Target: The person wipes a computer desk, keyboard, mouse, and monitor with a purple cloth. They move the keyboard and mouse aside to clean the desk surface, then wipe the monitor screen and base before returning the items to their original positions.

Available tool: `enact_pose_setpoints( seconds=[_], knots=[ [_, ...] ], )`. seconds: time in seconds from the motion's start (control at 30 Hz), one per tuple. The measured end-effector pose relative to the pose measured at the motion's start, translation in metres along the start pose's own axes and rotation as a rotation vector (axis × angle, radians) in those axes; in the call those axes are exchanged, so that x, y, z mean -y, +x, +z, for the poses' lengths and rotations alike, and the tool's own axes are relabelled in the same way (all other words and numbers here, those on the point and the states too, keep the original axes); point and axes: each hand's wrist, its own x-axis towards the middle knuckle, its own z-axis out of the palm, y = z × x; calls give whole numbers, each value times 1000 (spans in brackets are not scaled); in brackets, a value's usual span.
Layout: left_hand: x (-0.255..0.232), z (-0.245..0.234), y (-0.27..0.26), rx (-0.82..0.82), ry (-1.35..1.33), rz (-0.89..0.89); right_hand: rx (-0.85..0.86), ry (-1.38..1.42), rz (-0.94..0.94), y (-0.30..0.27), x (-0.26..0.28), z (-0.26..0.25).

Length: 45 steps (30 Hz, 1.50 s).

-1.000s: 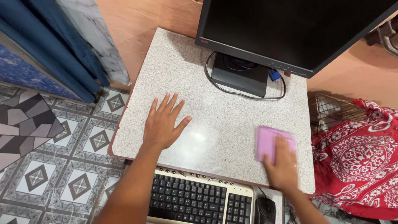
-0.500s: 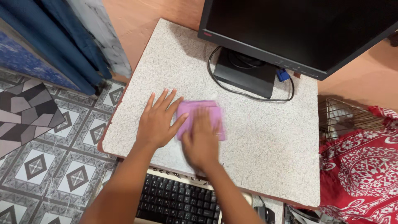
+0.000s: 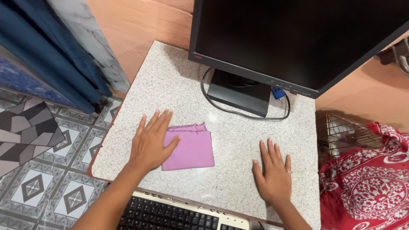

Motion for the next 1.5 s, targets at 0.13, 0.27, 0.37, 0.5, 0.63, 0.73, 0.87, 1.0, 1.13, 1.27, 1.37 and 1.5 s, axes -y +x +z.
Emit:
enact_pose_setpoints(
  seconds=[0.13, 0.27, 0.37, 0.5, 0.63, 0.73, 0.87, 1.0, 1.13, 1.27, 1.37, 1.5],
  knots=[
    [-34, 21, 1, 53, 124, -221, -18, 24, -3, 2, 5, -1],
    [-119, 60, -4, 199, 23, -205, -33, 34, 8, 0, 4, -5],
    [-181, 80, 4, 269, -193, 128, -64, 62, -34, 2, 4, -5],
    [-172, 78, 24, 410, -95, 295, -59, 127, -6, 0, -1, -3],
    [-85, 38, 29, 456, 82, -13, -9, 83, 62, 0, -2, 4],
    [-26, -6, 18, 471, 155, -469, 102, -34, 123, 8, 1, 5],
    [-17, -34, 33, -85, -326, -310, 102, 119, 155, 34, 27, -13],
    [-74, -58, 83, -17, -762, -84, 91, 1026, 157, 72, 81, -61],
    [-150, -113, 133, -1, -911, 3, 176, 1370, 50, 111, 119, -147],
    [-178, -182, 183, -90, -603, 74, -279, 918, 129, 137, 119, -253],
    [-179, -219, 218, -282, -286, 232, -702, 680, 99, 159, 109, -326],
    [-178, -239, 274, -372, -61, 419, -841, 278, 14, 204, 108, -369]
  ],
)
